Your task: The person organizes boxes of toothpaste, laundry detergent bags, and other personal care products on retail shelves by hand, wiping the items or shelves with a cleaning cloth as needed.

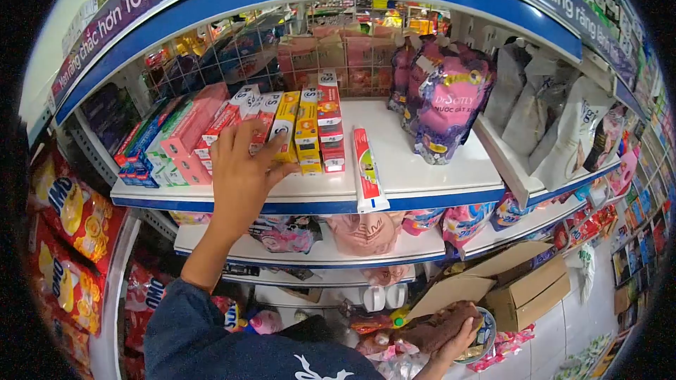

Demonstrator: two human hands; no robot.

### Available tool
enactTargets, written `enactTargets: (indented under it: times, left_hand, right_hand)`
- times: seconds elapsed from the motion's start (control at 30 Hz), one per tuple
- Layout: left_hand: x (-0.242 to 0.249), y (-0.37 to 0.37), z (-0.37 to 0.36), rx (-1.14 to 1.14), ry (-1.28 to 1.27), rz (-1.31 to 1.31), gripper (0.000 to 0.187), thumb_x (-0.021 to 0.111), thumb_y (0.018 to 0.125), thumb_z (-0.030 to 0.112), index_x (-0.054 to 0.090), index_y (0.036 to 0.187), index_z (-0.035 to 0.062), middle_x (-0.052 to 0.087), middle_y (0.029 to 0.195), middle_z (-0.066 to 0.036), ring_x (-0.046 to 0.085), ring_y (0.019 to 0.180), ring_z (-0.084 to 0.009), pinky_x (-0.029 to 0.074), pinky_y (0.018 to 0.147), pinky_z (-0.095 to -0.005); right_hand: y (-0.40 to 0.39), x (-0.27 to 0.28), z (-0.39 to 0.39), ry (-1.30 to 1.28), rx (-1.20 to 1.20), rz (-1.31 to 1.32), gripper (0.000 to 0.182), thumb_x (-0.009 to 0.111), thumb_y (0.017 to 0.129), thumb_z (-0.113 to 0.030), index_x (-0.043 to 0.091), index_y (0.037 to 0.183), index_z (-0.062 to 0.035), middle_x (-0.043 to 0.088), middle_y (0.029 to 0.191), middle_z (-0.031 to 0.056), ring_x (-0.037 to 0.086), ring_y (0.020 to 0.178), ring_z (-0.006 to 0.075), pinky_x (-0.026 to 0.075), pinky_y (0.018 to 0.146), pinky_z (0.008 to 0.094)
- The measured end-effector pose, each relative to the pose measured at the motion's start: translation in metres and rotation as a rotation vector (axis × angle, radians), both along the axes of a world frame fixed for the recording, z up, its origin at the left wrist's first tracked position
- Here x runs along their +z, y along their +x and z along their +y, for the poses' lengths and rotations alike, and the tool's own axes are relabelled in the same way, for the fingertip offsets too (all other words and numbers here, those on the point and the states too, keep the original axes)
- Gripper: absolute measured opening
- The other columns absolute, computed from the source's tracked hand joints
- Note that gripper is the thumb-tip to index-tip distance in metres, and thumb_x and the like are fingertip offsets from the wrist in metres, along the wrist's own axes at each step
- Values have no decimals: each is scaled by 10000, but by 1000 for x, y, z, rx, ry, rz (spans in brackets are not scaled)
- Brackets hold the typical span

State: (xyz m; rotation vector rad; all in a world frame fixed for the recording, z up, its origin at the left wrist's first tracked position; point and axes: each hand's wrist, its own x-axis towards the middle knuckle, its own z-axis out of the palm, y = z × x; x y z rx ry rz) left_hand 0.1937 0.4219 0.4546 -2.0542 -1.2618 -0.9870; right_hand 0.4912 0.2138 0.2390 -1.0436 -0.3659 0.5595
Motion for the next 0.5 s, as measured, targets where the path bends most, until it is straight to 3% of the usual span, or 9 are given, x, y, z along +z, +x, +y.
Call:
enactTargets:
  times: [0.13, 0.23, 0.27, 0.33, 0.37, 0.4, 0.47, 0.5]
  left_hand:
    - [5, 4, 4, 28, 23, 42, 417, 718, 570, 288, 654, 931, 90, 460, 1134, -83, 406, 1033, -278, 320, 854, -410]
    - [8, 6, 19, 14, 15, 57, 436, 726, 558, 286, 642, 923, 63, 410, 1211, -101, 355, 1115, -287, 272, 919, -474]
    - [7, 6, 21, -4, 2, 60, 444, 728, 556, 286, 634, 921, 51, 387, 1237, -109, 332, 1144, -290, 250, 941, -505]
    - [17, 4, -1, -137, 25, -85, 436, 732, 576, 265, 636, 945, 53, 435, 1214, -128, 385, 1123, -308, 302, 932, -469]
    - [27, 1, -22, -198, 62, -150, 430, 736, 586, 251, 637, 955, 56, 475, 1178, -137, 429, 1089, -311, 336, 918, -445]
    - [34, -8, -40, -267, 137, -194, 471, 740, 585, 277, 626, 976, 40, 507, 1130, -156, 465, 1047, -315, 366, 892, -419]
    - [48, -25, -70, -384, 254, -280, 515, 740, 589, 308, 612, 1001, 26, 539, 1081, -176, 501, 1004, -319, 397, 865, -394]
    - [52, -25, -77, -447, 270, -300, 517, 734, 594, 313, 609, 1005, 26, 539, 1080, -177, 501, 1004, -318, 397, 864, -393]
  right_hand:
    - [12, -12, 6, -105, -126, 22, 411, 427, 891, -302, 424, 1183, -14, 537, 1021, 125, 546, 832, 209, 476, 693, 317]
    - [8, 6, 13, -110, -207, -184, 414, 447, 883, -294, 428, 1187, -14, 525, 1061, 131, 528, 914, 217, 446, 765, 311]
    - [20, -1, 7, -85, -93, -176, 416, 461, 875, -285, 429, 1184, -9, 517, 1074, 130, 515, 943, 217, 429, 795, 309]
    - [53, -19, -6, -21, 119, -155, 422, 490, 860, -266, 431, 1180, 1, 502, 1102, 130, 490, 1000, 217, 394, 854, 306]
    - [57, 9, -7, -161, 32, -488, 406, 512, 842, -226, 437, 1150, 26, 515, 1085, 123, 504, 980, 211, 389, 869, 299]
    - [78, -2, -11, -202, -136, -612, 386, 498, 824, -177, 455, 1130, 53, 552, 1040, 123, 533, 936, 207, 412, 844, 298]
    - [91, 65, -24, -244, -15, -643, 382, 487, 775, -126, 502, 1113, 51, 576, 1036, 154, 545, 946, 241, 424, 838, 298]
    - [109, 77, -72, -257, 3, -670, 382, 487, 775, -126, 502, 1113, 51, 576, 1036, 154, 545, 946, 241, 424, 838, 298]
